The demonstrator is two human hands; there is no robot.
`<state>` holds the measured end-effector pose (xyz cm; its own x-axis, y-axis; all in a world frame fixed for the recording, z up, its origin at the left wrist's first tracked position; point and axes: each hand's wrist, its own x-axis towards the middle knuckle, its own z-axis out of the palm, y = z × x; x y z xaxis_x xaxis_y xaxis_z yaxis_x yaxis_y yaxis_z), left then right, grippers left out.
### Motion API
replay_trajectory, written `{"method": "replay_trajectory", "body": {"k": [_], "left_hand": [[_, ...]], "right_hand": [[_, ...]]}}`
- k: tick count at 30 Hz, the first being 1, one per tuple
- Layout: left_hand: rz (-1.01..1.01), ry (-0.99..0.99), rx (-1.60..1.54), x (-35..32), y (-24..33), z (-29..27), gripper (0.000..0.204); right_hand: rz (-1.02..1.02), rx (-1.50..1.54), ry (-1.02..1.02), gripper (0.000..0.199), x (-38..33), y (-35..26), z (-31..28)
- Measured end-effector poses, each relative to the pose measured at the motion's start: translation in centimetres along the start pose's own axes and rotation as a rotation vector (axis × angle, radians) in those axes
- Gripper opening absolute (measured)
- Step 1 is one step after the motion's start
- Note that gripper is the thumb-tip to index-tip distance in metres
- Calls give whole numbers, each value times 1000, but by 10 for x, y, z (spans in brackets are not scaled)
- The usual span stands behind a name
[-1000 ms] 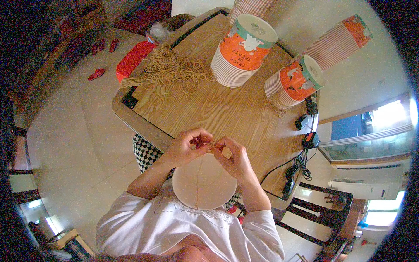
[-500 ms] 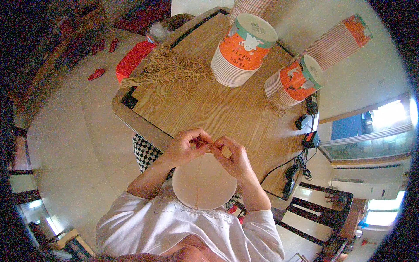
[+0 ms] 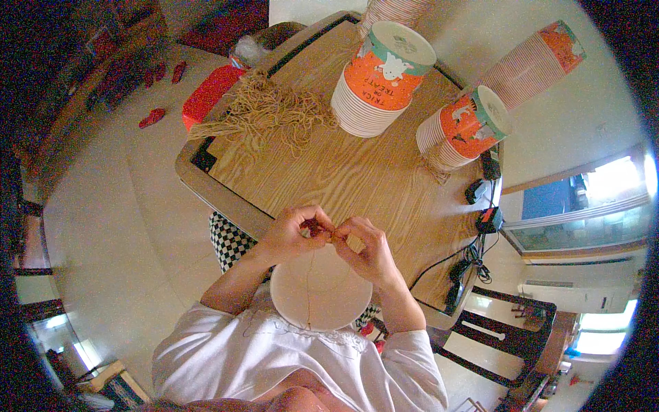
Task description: Threading a thin string through pre-punched holes in a paper cup to create a handle or decorative element.
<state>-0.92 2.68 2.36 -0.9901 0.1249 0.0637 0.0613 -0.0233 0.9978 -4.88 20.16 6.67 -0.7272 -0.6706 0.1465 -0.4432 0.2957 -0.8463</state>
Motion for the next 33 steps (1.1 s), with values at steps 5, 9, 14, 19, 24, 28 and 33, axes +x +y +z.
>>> {"method": "replay_trajectory", "body": {"k": [5,9,14,19,24,28,33], "left_hand": [[2,-2,18,1,0,0,11],[12,2,-15,0,1,1,12],[30,-19,36,2,-1,-1,15],[29,-32,30,1,0,-2,15],[36,-32,22,0,-1,-2,15],[25,-22,19,1,-1,-2,13],[16,-34,1,-1,2,0,11]], "right_hand": [[33,11,9,4,-1,-1,1],[68,50,26,2,-4,-1,2],[174,71,57,6,-4,4,3],[161,86,81,6,-4,4,4],[195,43,44,7,-2,2,3],[188,25,34,6,-2,2,3],[154,5,44,4,-3,1,2]]}}
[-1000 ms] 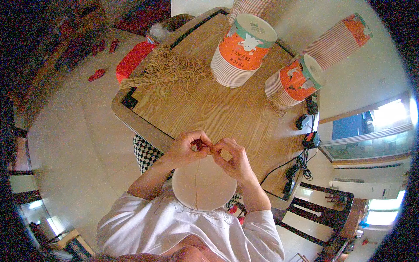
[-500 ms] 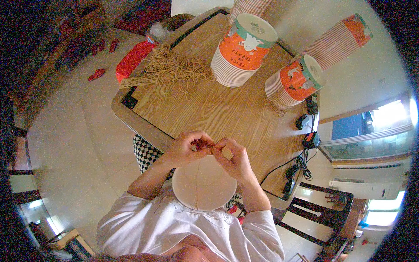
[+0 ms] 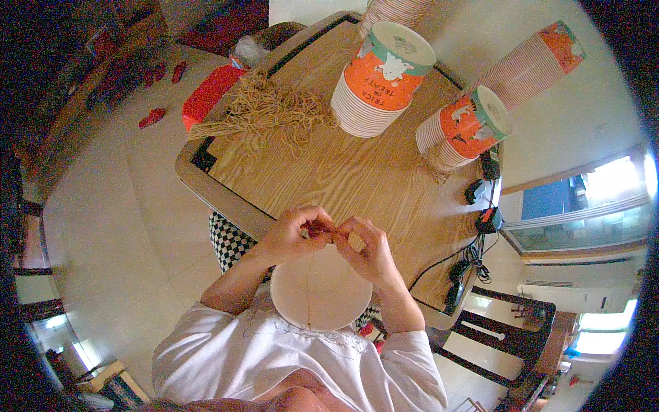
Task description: Threading a thin string through pre-punched holes in a paper cup to create a handle or decorative element.
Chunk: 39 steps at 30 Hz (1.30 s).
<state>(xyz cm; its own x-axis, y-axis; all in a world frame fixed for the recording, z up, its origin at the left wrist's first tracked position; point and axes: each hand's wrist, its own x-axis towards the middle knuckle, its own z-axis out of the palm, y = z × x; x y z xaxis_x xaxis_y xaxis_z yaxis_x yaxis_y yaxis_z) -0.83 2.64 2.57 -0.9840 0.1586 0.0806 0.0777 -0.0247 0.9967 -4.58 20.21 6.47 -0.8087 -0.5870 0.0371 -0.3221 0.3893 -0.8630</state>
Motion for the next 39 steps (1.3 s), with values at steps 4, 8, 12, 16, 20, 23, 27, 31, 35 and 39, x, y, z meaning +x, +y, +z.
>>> {"method": "replay_trajectory", "body": {"k": [4,8,12,16,20,23,27,31,35,39], "left_hand": [[18,12,11,-1,0,0,9],[28,62,88,-1,0,-1,7],[14,55,99,0,1,-2,8],[-4,71,50,1,4,-2,10],[-54,35,67,0,1,-3,12],[-61,34,62,0,-1,-3,14],[1,110,3,1,3,0,12],[12,94,60,2,1,-1,14],[-73,106,10,2,-4,-4,15],[-5,121,68,3,2,-5,14]], "right_hand": [[-20,13,4,5,0,-1,0],[-46,28,-15,6,1,-2,-1],[-41,20,-18,6,0,-1,-1],[18,50,19,3,-1,6,1],[57,4,1,6,2,1,0],[79,26,-11,7,3,-2,-1],[63,46,9,6,2,2,1],[-132,8,5,5,2,5,1],[-264,-49,-36,4,4,0,-1],[23,89,16,6,0,1,0]]}}
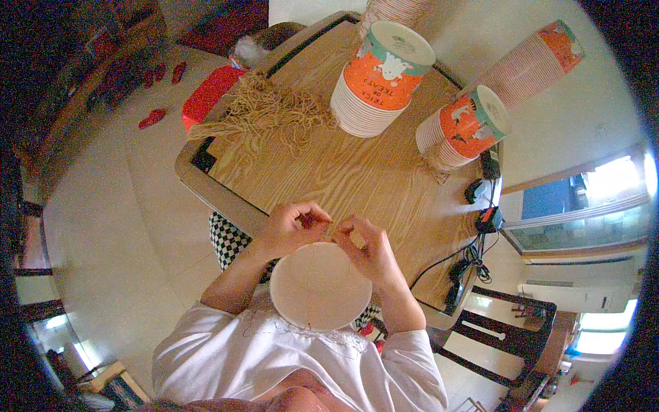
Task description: Threading a thin string through pre-punched holes in a paper cup to create a handle or decorative element.
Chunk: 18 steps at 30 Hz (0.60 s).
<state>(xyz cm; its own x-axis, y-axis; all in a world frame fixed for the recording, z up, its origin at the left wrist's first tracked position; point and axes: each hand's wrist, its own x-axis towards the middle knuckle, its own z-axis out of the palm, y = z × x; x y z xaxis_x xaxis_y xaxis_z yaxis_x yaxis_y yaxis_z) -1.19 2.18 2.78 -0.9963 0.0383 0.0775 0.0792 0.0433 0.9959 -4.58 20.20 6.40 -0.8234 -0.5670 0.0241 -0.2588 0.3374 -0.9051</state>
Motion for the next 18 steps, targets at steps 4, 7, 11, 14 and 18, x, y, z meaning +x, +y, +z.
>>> {"method": "replay_trajectory", "body": {"k": [4,7,11,14,18], "left_hand": [[-5,-24,-77,0,4,2,14],[-23,-26,-90,-1,1,3,13],[-73,-21,-92,-1,5,2,12],[-11,-25,-60,0,3,2,13],[-16,-41,-26,0,2,1,14]], "right_hand": [[37,-46,-54,10,7,-4,-1],[40,-64,-50,10,7,-5,-1],[43,-71,-43,8,7,-3,-1],[-40,-111,-54,5,7,-1,-3],[-127,-117,-58,3,7,2,-3]]}}
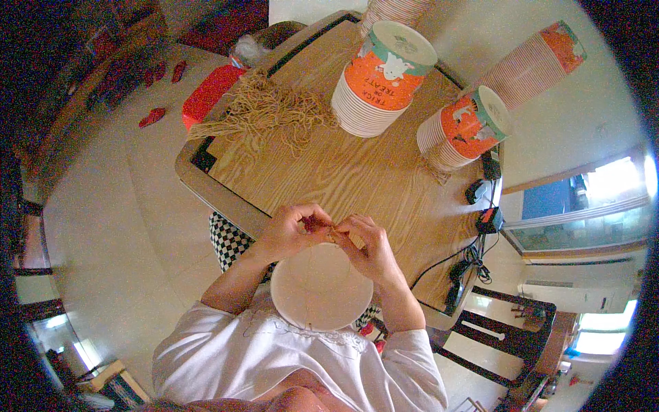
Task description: Threading a thin string through pre-punched holes in a paper cup to create a handle or decorative element.
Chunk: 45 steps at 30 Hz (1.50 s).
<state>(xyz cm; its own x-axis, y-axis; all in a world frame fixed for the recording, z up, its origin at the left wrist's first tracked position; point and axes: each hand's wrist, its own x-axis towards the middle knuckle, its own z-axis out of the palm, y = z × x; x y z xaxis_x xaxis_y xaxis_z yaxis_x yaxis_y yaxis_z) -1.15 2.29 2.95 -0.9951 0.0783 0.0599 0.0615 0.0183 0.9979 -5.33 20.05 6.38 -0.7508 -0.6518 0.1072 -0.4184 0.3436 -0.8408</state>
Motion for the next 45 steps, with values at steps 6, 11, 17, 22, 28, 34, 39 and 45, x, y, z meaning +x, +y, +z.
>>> {"method": "replay_trajectory", "body": {"k": [6,11,17,22,28,34,39,45], "left_hand": [[-9,5,32,1,2,0,14],[-24,-26,-5,1,-3,-1,14],[-88,-9,-170,-1,-4,-1,10],[-99,-31,-322,-1,-9,-3,7],[-82,-8,-391,0,-8,-3,7],[-82,-8,-278,0,-4,-7,8],[-58,12,-224,1,-7,-5,9],[-35,71,-164,2,1,-6,9]], "right_hand": [[88,69,14,4,-3,4,3],[212,162,50,8,-4,8,3],[267,288,90,8,-4,11,4],[274,325,88,7,-3,8,4],[190,266,88,6,-2,10,4],[315,418,102,9,1,5,1],[389,491,77,13,8,10,2],[281,466,-90,14,10,14,-1]]}}
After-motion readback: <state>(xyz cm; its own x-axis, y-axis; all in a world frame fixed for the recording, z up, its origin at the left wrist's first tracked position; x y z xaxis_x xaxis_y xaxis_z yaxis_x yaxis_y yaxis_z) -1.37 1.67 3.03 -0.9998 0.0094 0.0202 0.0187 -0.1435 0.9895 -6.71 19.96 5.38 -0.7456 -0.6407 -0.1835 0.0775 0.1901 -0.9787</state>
